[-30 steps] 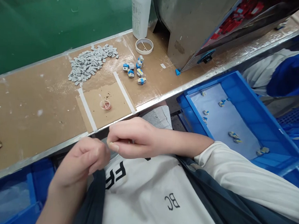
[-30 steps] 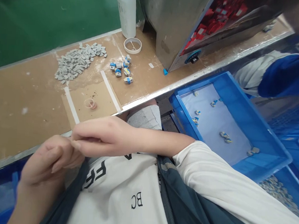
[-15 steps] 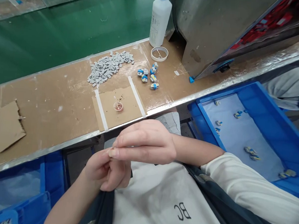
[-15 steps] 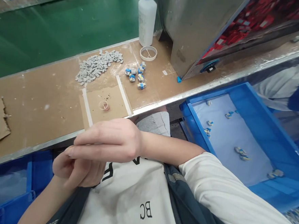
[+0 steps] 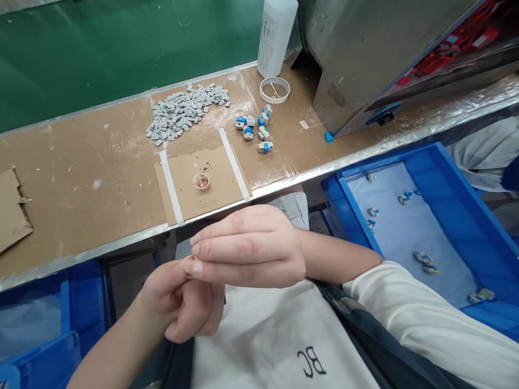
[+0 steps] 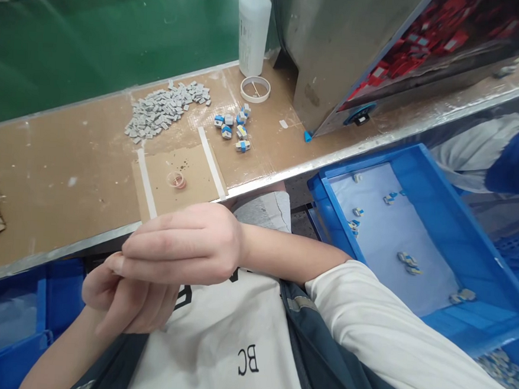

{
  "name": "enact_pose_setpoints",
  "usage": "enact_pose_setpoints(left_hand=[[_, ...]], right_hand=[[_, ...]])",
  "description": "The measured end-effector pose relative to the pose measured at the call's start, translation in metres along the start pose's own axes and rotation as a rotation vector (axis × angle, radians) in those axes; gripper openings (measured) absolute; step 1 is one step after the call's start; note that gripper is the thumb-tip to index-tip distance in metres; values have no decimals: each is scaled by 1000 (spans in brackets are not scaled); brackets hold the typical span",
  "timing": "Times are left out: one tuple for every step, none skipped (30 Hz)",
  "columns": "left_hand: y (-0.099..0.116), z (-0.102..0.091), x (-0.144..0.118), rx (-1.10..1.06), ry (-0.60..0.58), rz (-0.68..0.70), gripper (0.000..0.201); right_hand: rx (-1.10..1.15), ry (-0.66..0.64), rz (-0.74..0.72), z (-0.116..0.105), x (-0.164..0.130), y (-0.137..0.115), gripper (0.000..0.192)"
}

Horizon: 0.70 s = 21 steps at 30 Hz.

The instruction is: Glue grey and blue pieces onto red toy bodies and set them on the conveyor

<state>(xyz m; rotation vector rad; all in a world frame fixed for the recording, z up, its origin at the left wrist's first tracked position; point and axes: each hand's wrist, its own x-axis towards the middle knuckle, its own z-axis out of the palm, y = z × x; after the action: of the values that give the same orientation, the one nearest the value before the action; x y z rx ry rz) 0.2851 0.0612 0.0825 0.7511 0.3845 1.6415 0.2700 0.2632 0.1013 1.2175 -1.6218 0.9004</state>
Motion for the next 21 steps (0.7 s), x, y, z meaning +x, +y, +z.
enact_pose_setpoints(left_hand=[[-1, 0, 0, -15, -5, -2, 83], [-3, 0, 1, -36, -13, 4, 84], [-4, 0, 2, -58, -27, 19, 84], [-5, -1, 3, -76, -44, 41, 83], [-6, -1, 4, -90, -63, 65, 82], [-6, -1, 6, -101, -82, 84, 81], [-6, 0, 7, -108, -97, 92, 80], [-5, 0, 9, -111, -99, 87, 80], [-5, 1, 10, -115, -95, 80, 80], [-4, 2, 11, -121, -85, 75, 80], [-3, 3, 11, -126, -74, 72, 80], [-2, 4, 12, -132, -60, 64, 80], [-2, 4, 12, -141, -47, 50, 81], [-1, 5, 12, -150, -37, 33, 82], [-1, 5, 11, -157, -29, 15, 83], [-1, 5, 11, -161, -24, 2, 84], [-2, 5, 11, -165, -24, 0, 84], [-2, 5, 12, -167, -30, 7, 84], [-3, 5, 12, -168, -43, 21, 83], [-3, 5, 11, -167, -59, 30, 82], [-4, 4, 10, -168, -77, 33, 82]], right_hand=[[15, -18, -17, -1, 1, 2, 14], [27, -40, -32, -1, 1, 3, 15], [38, -57, -49, -2, 0, 5, 16], [44, -57, -67, -2, 0, 7, 15], [44, -47, -79, -3, 0, 8, 15], [39, -33, -83, -3, -1, 9, 15], [35, -20, -86, -3, -1, 10, 15], [38, -11, -92, -3, -1, 10, 14], [44, -8, -84, -3, -1, 10, 14], [49, -7, -69, -3, -1, 10, 13], [54, -9, -57, -4, -1, 10, 13], [54, -10, -46, -4, -3, 10, 12], [47, -21, -40, -4, -4, 10, 11], [34, -45, -42, -5, -6, 11, 11], [19, -78, -48, -5, -9, 12, 11], [5, -113, -61, -5, -12, 13, 11], [-6, -143, -68, -5, -14, 15, 12], [-12, -154, -76, -5, -16, 16, 13], [-14, -145, -85, -4, -17, 18, 12], [-12, -108, -104, -4, -17, 19, 12], [-11, -69, -122, -3, -17, 19, 11]])
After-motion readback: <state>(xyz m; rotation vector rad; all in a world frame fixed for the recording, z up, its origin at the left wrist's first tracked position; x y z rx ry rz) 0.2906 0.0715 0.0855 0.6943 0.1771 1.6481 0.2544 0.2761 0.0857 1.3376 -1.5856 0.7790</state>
